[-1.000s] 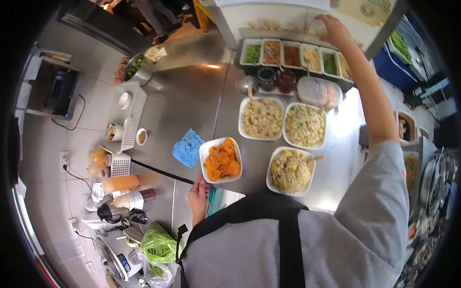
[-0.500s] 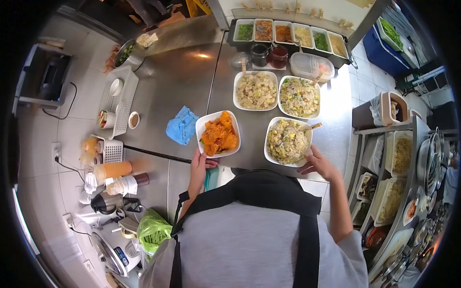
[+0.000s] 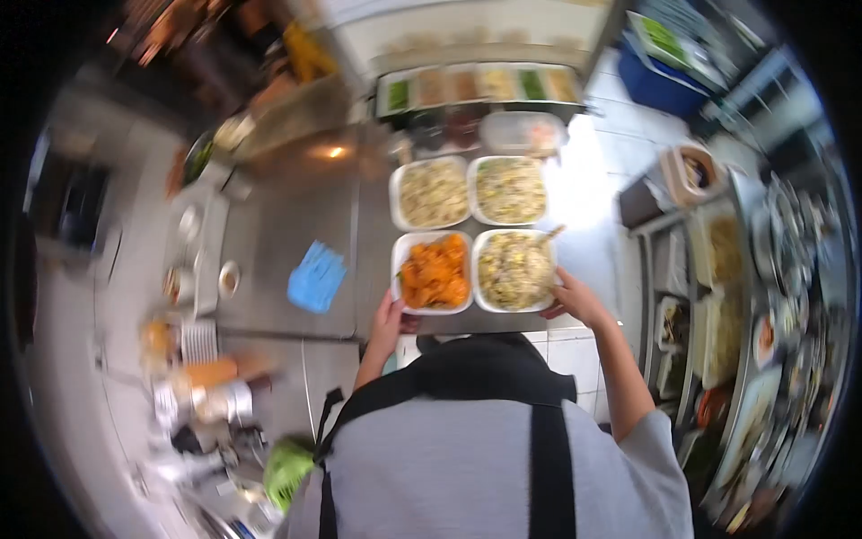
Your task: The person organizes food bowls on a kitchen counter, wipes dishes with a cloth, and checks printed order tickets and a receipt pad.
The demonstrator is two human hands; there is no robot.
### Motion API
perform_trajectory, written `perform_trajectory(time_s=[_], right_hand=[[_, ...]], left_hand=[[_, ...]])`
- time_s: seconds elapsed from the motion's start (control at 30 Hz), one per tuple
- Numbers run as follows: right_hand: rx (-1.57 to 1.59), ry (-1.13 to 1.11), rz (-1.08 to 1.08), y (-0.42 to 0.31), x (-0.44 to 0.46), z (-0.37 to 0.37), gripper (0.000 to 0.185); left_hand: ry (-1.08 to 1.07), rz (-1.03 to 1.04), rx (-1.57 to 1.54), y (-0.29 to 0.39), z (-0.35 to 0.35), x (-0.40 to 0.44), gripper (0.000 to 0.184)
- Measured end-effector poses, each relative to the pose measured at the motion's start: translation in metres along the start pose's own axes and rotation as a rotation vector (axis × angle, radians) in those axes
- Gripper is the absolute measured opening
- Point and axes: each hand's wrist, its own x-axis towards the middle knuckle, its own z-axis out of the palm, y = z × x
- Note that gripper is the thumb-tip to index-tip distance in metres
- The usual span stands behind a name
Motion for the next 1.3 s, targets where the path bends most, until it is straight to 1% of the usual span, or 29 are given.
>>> perform_trajectory(time_s=[0.03, 0.07, 0.1, 0.13, 0.17, 0.2, 0.23, 0.3, 0.33, 0.37, 0.4, 0.47, 0.5, 0.6, 0.63, 0.7, 0.77, 0.8, 0.83, 0.87, 0.9, 0.93, 0.97, 1.0, 1.03, 1.1, 1.17, 1.27, 1.3], right_hand=[[-0.081, 0.015, 0.027, -0.004, -0.003, -0.007, 0.048], [-0.152, 0.037, 0.060, -0.004, -0.004, -0.018, 0.047], [-0.146, 0.118, 0.022, 0.004, 0.001, -0.031, 0.046], [-0.145, 0.194, -0.012, 0.015, 0.007, -0.046, 0.046], [-0.279, 0.383, -0.071, 0.023, 0.009, -0.058, 0.046], [-0.424, 0.555, -0.116, 0.029, 0.013, -0.069, 0.046], [-0.582, 0.715, -0.151, 0.033, 0.014, -0.078, 0.046], [-0.716, 1.036, -0.273, 0.042, 0.015, -0.084, 0.050], [-0.782, 1.191, -0.331, 0.045, 0.015, -0.083, 0.052], [-0.677, 1.178, -0.208, 0.044, 0.015, -0.082, 0.055], [-0.634, 1.197, -0.190, 0.050, 0.020, -0.081, 0.056], [-0.550, 1.230, -0.155, 0.065, 0.033, -0.078, 0.058], [-0.545, 1.159, -0.093, 0.069, 0.034, -0.078, 0.060], [-0.460, 1.092, -0.101, 0.065, 0.024, -0.084, 0.057], [-0.233, 1.027, -0.165, 0.073, 0.031, -0.097, 0.057], [0.214, 0.873, -0.287, 0.111, 0.051, -0.144, 0.055], [0.514, 1.009, -0.380, 0.137, 0.040, -0.199, 0.047], [0.554, 1.160, -0.459, 0.143, 0.019, -0.228, 0.042], [0.602, 1.346, -0.286, 0.149, 0.002, -0.265, 0.040], [0.670, 1.447, -0.273, 0.164, -0.017, -0.295, 0.036], [0.695, 1.475, -0.307, 0.195, -0.036, -0.332, 0.033], [0.764, 1.568, -0.405, 0.211, -0.056, -0.354, 0.031], [0.863, 1.619, -0.405, 0.197, -0.091, -0.359, 0.031], [0.925, 1.720, -0.348, 0.204, -0.115, -0.379, 0.029], [0.921, 1.743, -0.306, 0.188, -0.148, -0.382, 0.025], [0.903, 1.864, -0.622, 0.242, -0.179, -0.432, 0.023], [0.910, 1.930, -0.484, 0.255, -0.222, -0.454, 0.027], [0.941, 2.150, -0.264, 0.268, -0.257, -0.480, 0.030], [0.933, 2.171, -0.245, 0.274, -0.265, -0.486, 0.032]], left_hand=[[0.027, 0.087, 0.148, -0.019, -0.021, 0.017, 0.051], [0.139, 0.164, 0.196, -0.001, -0.021, 0.008, 0.052], [0.256, 0.234, 0.251, 0.020, -0.020, -0.001, 0.054], [0.396, 0.391, 0.336, 0.017, -0.035, 0.003, 0.055], [0.594, 0.497, 0.632, 0.019, -0.054, 0.007, 0.051], [0.721, 0.624, 0.770, 0.021, -0.071, 0.004, 0.047], [0.816, 0.568, 0.942, 0.026, -0.086, -0.003, 0.047], [0.939, 0.513, 1.129, 0.036, -0.093, -0.014, 0.043], [0.939, 0.488, 1.218, 0.035, -0.099, -0.014, 0.041], [0.937, 0.462, 1.306, 0.033, -0.103, -0.014, 0.039], [0.935, 0.434, 1.396, 0.032, -0.106, -0.011, 0.037], [0.949, 0.413, 1.417, 0.039, -0.101, -0.008, 0.031], [0.960, 0.398, 1.426, 0.041, -0.099, -0.005, 0.028], [0.984, 0.361, 1.415, 0.047, -0.108, 0.006, 0.021], [1.013, 0.365, 1.413, 0.052, -0.105, 0.007, 0.016], [0.957, 0.330, 1.356, 0.052, -0.118, 0.014, 0.018], [0.948, 0.259, 1.324, 0.045, -0.128, 0.013, 0.022], [0.960, 0.210, 1.328, 0.045, -0.128, 0.013, 0.024], [0.972, 0.162, 1.333, 0.045, -0.128, 0.012, 0.026], [0.983, 0.132, 1.349, 0.045, -0.130, 0.012, 0.026], [0.989, 0.116, 1.362, 0.049, -0.130, 0.014, 0.027], [0.997, 0.095, 1.372, 0.052, -0.126, 0.016, 0.027], [1.008, 0.085, 1.379, 0.054, -0.124, 0.021, 0.027], [1.024, 0.080, 1.391, 0.056, -0.123, 0.024, 0.027], [1.040, 0.077, 1.402, 0.057, -0.119, 0.028, 0.027], [1.051, 0.087, 1.418, 0.068, -0.109, 0.039, 0.027], [1.043, 0.107, 1.430, 0.075, -0.096, 0.053, 0.028], [0.987, 0.139, 1.455, 0.075, -0.065, 0.079, 0.028], [0.958, 0.145, 1.463, 0.071, -0.050, 0.090, 0.028]])
